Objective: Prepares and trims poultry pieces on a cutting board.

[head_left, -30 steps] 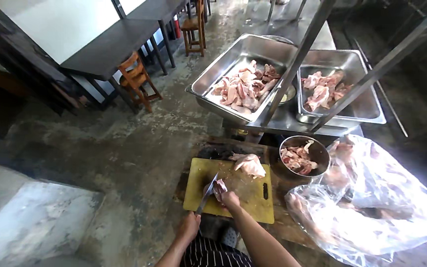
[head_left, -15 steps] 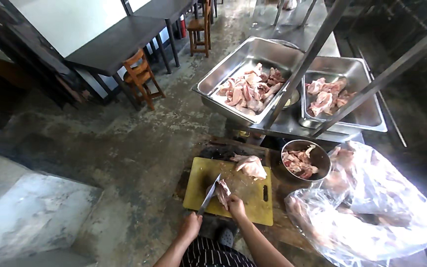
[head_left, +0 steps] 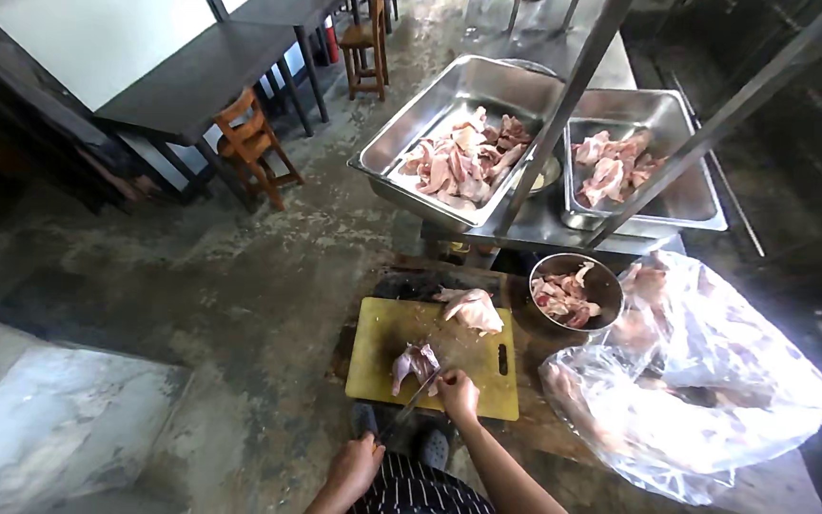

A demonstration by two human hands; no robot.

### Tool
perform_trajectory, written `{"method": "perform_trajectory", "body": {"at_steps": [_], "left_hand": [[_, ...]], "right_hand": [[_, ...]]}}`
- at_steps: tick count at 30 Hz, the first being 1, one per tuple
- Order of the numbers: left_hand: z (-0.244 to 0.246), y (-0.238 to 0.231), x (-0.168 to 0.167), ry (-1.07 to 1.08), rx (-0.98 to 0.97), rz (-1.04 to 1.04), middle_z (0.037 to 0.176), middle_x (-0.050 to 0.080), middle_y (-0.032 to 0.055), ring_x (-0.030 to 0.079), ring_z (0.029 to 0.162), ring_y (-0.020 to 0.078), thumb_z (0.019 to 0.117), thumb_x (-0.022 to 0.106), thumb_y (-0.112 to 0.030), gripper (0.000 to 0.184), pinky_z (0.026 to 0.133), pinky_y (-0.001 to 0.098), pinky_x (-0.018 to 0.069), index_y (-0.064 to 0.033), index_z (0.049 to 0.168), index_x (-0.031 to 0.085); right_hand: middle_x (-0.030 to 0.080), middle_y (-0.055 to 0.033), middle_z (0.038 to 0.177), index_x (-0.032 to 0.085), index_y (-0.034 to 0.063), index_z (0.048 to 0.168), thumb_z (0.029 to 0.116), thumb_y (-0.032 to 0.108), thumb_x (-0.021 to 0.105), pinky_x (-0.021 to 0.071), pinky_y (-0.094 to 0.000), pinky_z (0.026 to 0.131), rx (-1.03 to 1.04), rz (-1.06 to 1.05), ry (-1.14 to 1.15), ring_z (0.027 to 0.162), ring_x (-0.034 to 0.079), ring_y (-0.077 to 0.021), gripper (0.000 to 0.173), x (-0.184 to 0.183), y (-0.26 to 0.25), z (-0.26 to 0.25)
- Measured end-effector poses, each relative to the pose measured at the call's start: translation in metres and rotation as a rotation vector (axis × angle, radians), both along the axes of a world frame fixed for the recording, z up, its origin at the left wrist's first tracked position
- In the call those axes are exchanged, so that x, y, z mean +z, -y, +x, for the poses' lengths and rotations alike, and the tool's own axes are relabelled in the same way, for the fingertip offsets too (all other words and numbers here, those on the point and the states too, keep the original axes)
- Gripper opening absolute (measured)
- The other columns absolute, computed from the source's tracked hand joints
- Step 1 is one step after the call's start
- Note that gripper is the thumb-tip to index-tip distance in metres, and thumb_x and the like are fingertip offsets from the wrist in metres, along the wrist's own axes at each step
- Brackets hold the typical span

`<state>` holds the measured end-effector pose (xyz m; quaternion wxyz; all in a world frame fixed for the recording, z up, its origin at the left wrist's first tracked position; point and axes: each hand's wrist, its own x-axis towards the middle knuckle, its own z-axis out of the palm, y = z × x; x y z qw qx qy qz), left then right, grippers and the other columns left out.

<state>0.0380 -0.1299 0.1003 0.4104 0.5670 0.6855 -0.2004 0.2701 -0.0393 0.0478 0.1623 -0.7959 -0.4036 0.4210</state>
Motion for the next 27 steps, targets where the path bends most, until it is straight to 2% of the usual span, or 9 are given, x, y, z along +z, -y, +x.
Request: {"method": "perform_trajectory", "body": {"at_steps": [6, 8, 12, 17, 23, 27], "left_hand": [[0.019, -0.01, 0.021, -0.078, 0.019, -0.071, 0.12, 0.071, 0.0175, 0.069, 0.115, 0.0347, 0.1071, 0.042, -0.044, 0.048, 0.095, 0.058, 0.0557, -0.0073, 0.13, 0.061], [0.027, -0.015, 0.008, -0.037, 0.048, -0.061, 0.121, 0.07, 0.0187, 0.069, 0.115, 0.0355, 0.1072, 0.043, -0.044, 0.049, 0.096, 0.0581, 0.0553, -0.0052, 0.131, 0.061], [0.05, -0.026, -0.044, 0.041, 0.085, 0.058, 0.118, 0.072, 0.0183, 0.071, 0.111, 0.0353, 0.1073, 0.043, -0.047, 0.052, 0.094, 0.0578, 0.0569, -0.0051, 0.134, 0.059], [0.076, -0.052, -0.047, 0.063, 0.096, 0.088, 0.122, 0.071, 0.0182, 0.07, 0.113, 0.0358, 0.1071, 0.044, -0.045, 0.051, 0.094, 0.0588, 0.0565, -0.0069, 0.14, 0.057], [0.045, -0.015, -0.052, 0.06, 0.085, 0.095, 0.118, 0.072, 0.0182, 0.071, 0.11, 0.0359, 0.1073, 0.043, -0.045, 0.05, 0.093, 0.0584, 0.0575, -0.0059, 0.135, 0.058], [0.017, 0.004, -0.021, 0.014, 0.071, 0.002, 0.122, 0.07, 0.021, 0.069, 0.115, 0.0369, 0.1086, 0.043, -0.042, 0.05, 0.097, 0.0575, 0.0557, -0.0022, 0.134, 0.058]], "right_hand": [[0.074, -0.0102, 0.093, 0.072, 0.0102, 0.102, 0.0941, 0.026, 0.071, 0.0573, -0.0536, 0.081, 0.055, 0.064, 0.058, 0.088, 0.072, -0.0286, 0.018, -0.009, 0.002, -0.001], [0.074, -0.0099, 0.092, 0.071, 0.0105, 0.102, 0.0949, 0.026, 0.07, 0.0576, -0.0529, 0.081, 0.073, 0.066, 0.071, 0.088, 0.072, -0.0279, 0.017, -0.011, 0.001, -0.001], [0.074, -0.0104, 0.094, 0.071, 0.0094, 0.104, 0.0954, 0.026, 0.069, 0.0574, -0.0517, 0.082, 0.111, 0.062, 0.07, 0.089, 0.072, -0.0276, 0.019, -0.01, -0.002, -0.002], [0.074, -0.0102, 0.099, 0.07, 0.0104, 0.11, 0.0952, 0.026, 0.067, 0.0584, -0.0507, 0.085, 0.146, 0.004, 0.056, 0.093, 0.072, -0.027, 0.021, 0.002, -0.006, 0.002], [0.074, -0.0094, 0.096, 0.072, 0.0099, 0.105, 0.0911, 0.026, 0.073, 0.0576, -0.051, 0.084, 0.086, 0.019, 0.032, 0.091, 0.072, -0.0261, 0.021, 0.002, -0.007, 0.011], [0.074, -0.0107, 0.101, 0.072, 0.0097, 0.107, 0.0896, 0.024, 0.074, 0.0568, -0.0526, 0.088, 0.103, -0.004, 0.064, 0.097, 0.072, -0.0283, 0.023, 0.009, -0.014, 0.014]]}}
